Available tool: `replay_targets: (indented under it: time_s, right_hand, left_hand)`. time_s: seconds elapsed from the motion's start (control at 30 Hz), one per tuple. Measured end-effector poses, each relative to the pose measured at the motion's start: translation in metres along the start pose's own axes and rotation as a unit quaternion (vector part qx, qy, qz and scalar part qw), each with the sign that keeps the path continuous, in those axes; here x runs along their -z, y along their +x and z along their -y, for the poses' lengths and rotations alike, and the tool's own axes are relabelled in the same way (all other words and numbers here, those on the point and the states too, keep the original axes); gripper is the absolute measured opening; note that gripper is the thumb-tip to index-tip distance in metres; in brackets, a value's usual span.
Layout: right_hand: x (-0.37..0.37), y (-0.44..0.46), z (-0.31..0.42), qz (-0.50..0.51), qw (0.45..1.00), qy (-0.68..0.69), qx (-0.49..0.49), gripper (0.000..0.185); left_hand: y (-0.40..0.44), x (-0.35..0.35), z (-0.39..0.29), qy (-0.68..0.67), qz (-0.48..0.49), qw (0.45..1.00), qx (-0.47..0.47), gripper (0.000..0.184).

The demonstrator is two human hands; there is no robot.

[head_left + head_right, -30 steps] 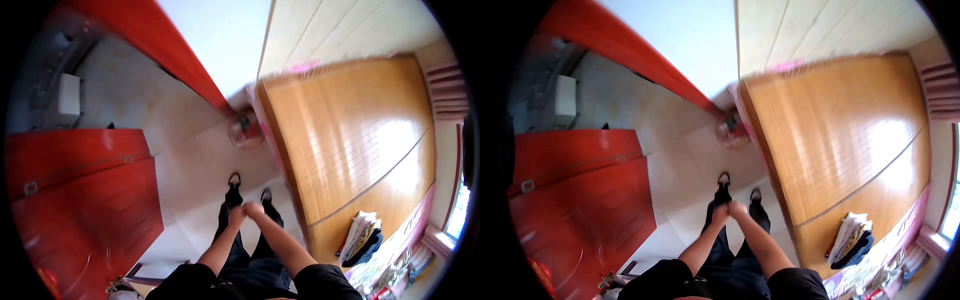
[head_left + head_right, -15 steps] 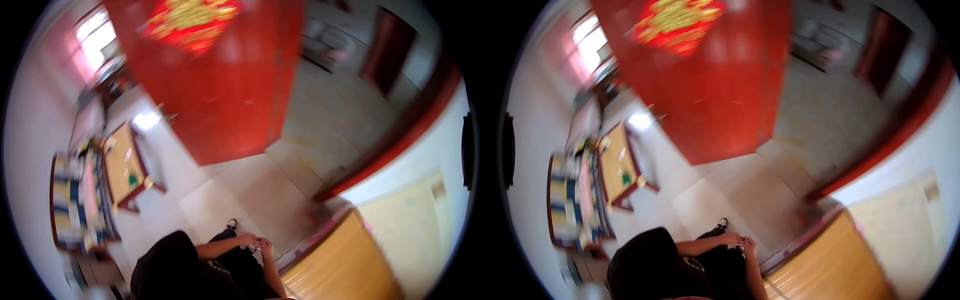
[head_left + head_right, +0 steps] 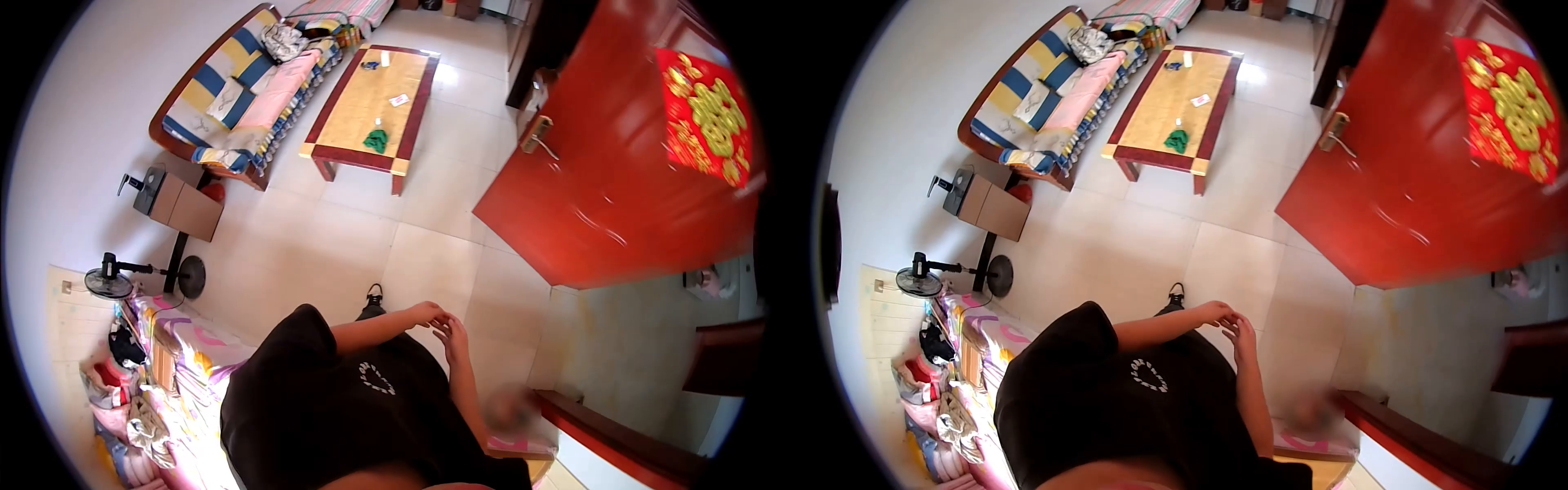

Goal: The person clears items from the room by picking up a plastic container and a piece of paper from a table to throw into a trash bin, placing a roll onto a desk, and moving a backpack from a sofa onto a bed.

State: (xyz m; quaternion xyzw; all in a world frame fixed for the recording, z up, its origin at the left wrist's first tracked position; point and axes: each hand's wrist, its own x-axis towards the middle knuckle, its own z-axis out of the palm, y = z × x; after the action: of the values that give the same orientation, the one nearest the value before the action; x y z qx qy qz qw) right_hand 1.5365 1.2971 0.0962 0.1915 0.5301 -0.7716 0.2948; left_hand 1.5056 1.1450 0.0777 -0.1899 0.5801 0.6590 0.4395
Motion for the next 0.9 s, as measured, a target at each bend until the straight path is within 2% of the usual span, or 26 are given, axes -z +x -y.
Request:
replay_targets:
  time_s: [0.03,0.07,0.13,0.17,0.2,0.27,0.33,0.4,0.53,0.6,0.73,0.8,0.87,0.9]
  right_hand:
    - [-0.021,0.02,0.006,0.026,0.999,-0.034,-0.005,0.031]
    - [-0.041,0.039,0.009,0.049,0.997,-0.065,-0.007,0.03]
    - [-0.063,0.071,0.013,0.029,0.996,-0.078,-0.026,0.029]
    - [-0.079,0.094,0.016,0.029,0.998,-0.053,-0.006,0.028]
    - [-0.098,0.115,0.023,0.029,0.999,-0.028,0.015,0.027]
    - [-0.136,0.146,0.046,0.038,0.999,0.011,0.027,0.026]
    - [-0.162,0.164,0.073,0.006,0.999,-0.035,0.026,0.026]
    - [-0.178,0.193,0.101,0.02,0.998,-0.049,0.036,0.027]
    - [-0.174,0.265,0.14,0.046,0.998,0.032,-0.024,0.031]
    - [-0.169,0.301,0.159,0.088,0.993,0.063,-0.044,0.032]
    - [-0.17,0.377,0.213,0.141,0.981,0.034,-0.128,0.033]
    - [-0.185,0.413,0.254,0.167,0.975,0.014,-0.146,0.033]
    - [-0.198,0.444,0.289,0.261,0.951,-0.043,-0.162,0.032]
    - [-0.201,0.455,0.309,0.265,0.944,-0.083,-0.179,0.032]
  left_hand:
    - [0.004,0.029,0.003,-0.14,0.009,0.989,0.041,0.027]
    - [0.008,0.056,0.007,-0.143,0.009,0.989,0.046,0.027]
    - [0.022,0.084,0.017,-0.357,0.094,0.929,-0.001,0.023]
    - [0.04,0.101,0.01,-0.39,0.041,0.92,0.011,0.02]
    - [0.063,0.13,0.008,-0.392,0.074,0.915,-0.06,0.019]
    - [0.046,0.165,-0.053,-0.39,0.014,0.92,-0.038,0.019]
    - [0.053,0.174,-0.076,-0.405,-0.001,0.914,-0.035,0.021]
    - [0.06,0.196,-0.108,-0.437,0.01,0.898,-0.061,0.023]
    - [0.1,0.232,-0.164,-0.438,-0.008,0.898,-0.044,0.023]
    - [0.12,0.249,-0.186,-0.417,-0.006,0.905,-0.087,0.022]
    - [0.161,0.282,-0.23,-0.42,-0.103,0.898,-0.079,0.018]
    - [0.167,0.303,-0.27,-0.457,-0.139,0.873,-0.098,0.016]
    - [0.165,0.312,-0.302,-0.463,-0.155,0.866,-0.111,0.014]
    - [0.17,0.309,-0.316,-0.493,-0.163,0.847,-0.114,0.014]
